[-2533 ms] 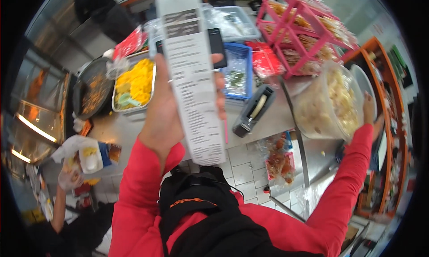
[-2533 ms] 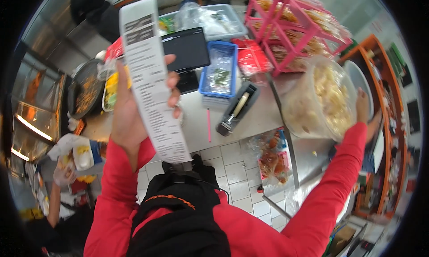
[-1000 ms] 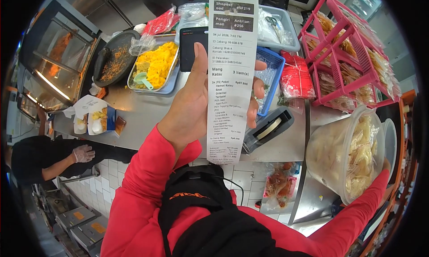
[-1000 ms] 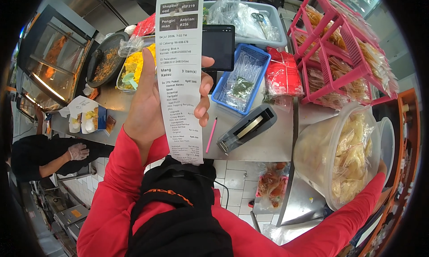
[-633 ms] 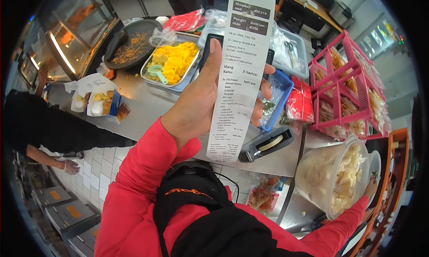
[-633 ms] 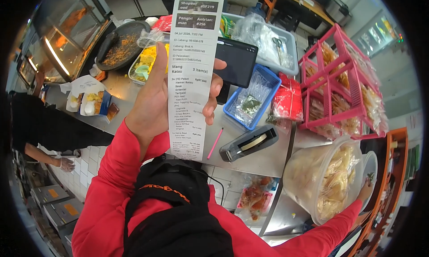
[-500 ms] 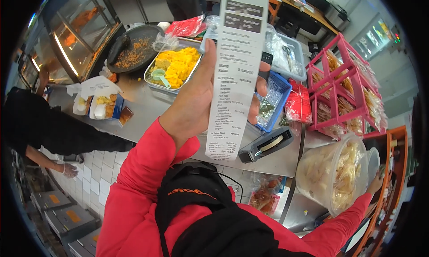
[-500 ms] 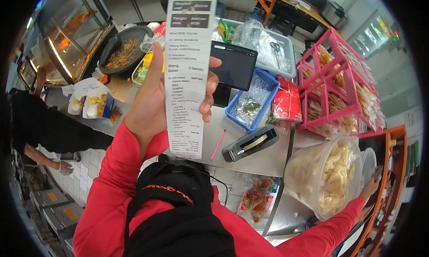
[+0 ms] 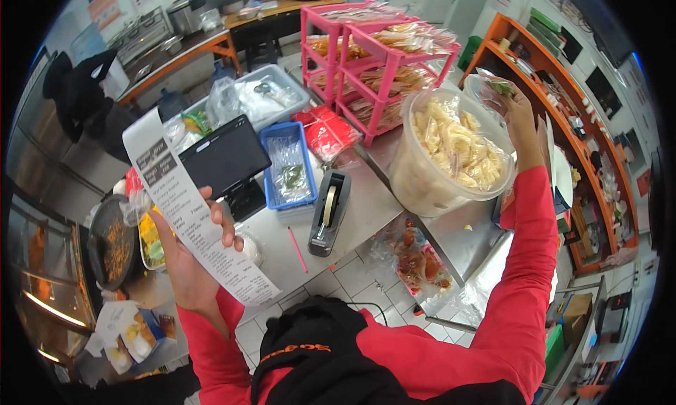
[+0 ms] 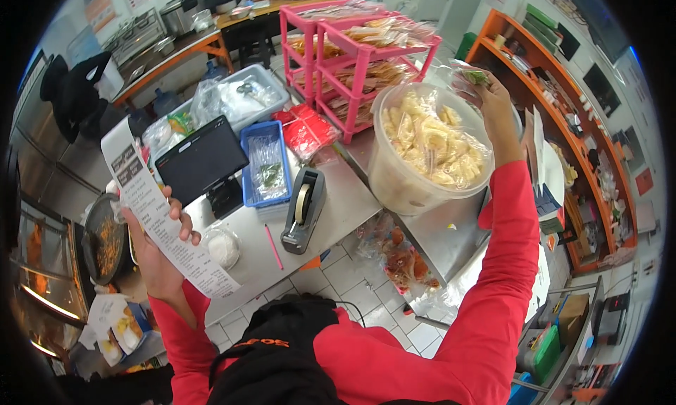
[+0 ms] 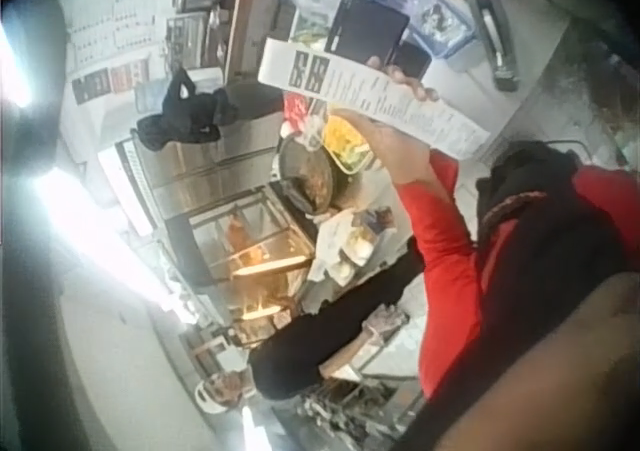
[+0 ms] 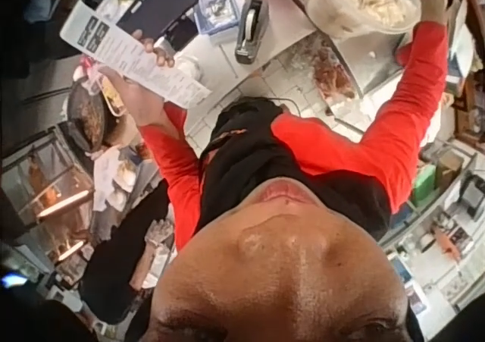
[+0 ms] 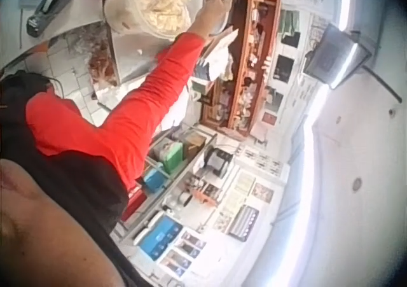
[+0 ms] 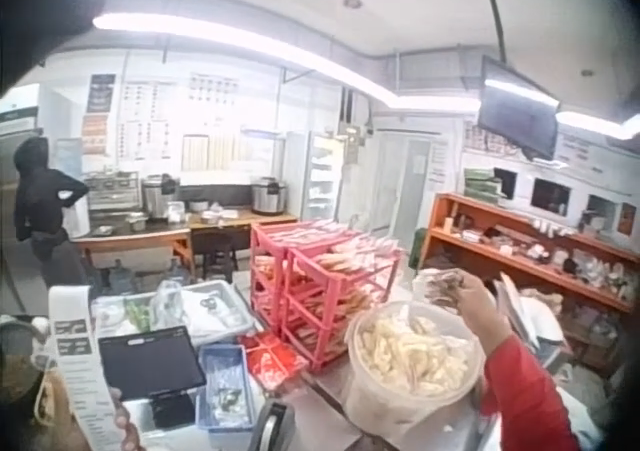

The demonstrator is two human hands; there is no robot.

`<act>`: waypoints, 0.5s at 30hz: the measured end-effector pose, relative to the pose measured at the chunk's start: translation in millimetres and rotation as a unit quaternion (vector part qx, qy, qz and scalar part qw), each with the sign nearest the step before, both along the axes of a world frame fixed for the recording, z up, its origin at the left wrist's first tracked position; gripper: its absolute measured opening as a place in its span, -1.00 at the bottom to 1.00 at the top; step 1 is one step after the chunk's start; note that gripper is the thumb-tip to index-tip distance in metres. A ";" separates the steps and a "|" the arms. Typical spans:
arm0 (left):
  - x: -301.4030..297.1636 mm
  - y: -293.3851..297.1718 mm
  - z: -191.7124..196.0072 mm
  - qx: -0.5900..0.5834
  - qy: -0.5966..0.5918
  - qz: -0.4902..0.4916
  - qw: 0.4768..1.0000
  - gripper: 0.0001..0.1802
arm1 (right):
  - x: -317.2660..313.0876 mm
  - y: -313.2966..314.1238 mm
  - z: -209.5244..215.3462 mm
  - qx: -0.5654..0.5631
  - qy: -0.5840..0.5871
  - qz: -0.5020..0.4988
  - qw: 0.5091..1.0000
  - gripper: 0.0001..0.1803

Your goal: The recorder is assembling a food order in a commercial kitchen by checking a receipt and placing specific food items like rice and condiments into takeout boxes.

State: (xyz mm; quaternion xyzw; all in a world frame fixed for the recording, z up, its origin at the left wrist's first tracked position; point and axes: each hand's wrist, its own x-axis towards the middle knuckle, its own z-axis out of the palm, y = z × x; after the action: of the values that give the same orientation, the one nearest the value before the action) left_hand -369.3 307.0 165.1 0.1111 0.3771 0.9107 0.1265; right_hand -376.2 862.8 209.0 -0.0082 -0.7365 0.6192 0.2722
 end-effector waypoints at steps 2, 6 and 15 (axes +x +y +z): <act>4.3 1.3 -2.8 -0.020 -0.013 0.001 1.000 -0.20 | -10.7 47.4 -12.7 0.001 0.023 -0.128 0.992 -0.72; 2.0 2.0 -14.8 -0.055 -0.051 0.013 0.997 -0.23 | -29.2 122.2 -36.1 0.072 -0.057 -0.402 0.911 -0.67; -2.9 -24.7 -41.1 -0.077 -0.139 0.084 0.984 -0.22 | -42.5 221.5 -99.4 0.190 -0.205 -0.452 0.847 -0.57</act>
State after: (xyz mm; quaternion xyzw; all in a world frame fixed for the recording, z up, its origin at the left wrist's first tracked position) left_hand -372.2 282.4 124.0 -0.0590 0.4323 0.8932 0.1090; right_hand -418.7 1084.4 109.6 -0.4149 -0.7937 0.2596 0.3613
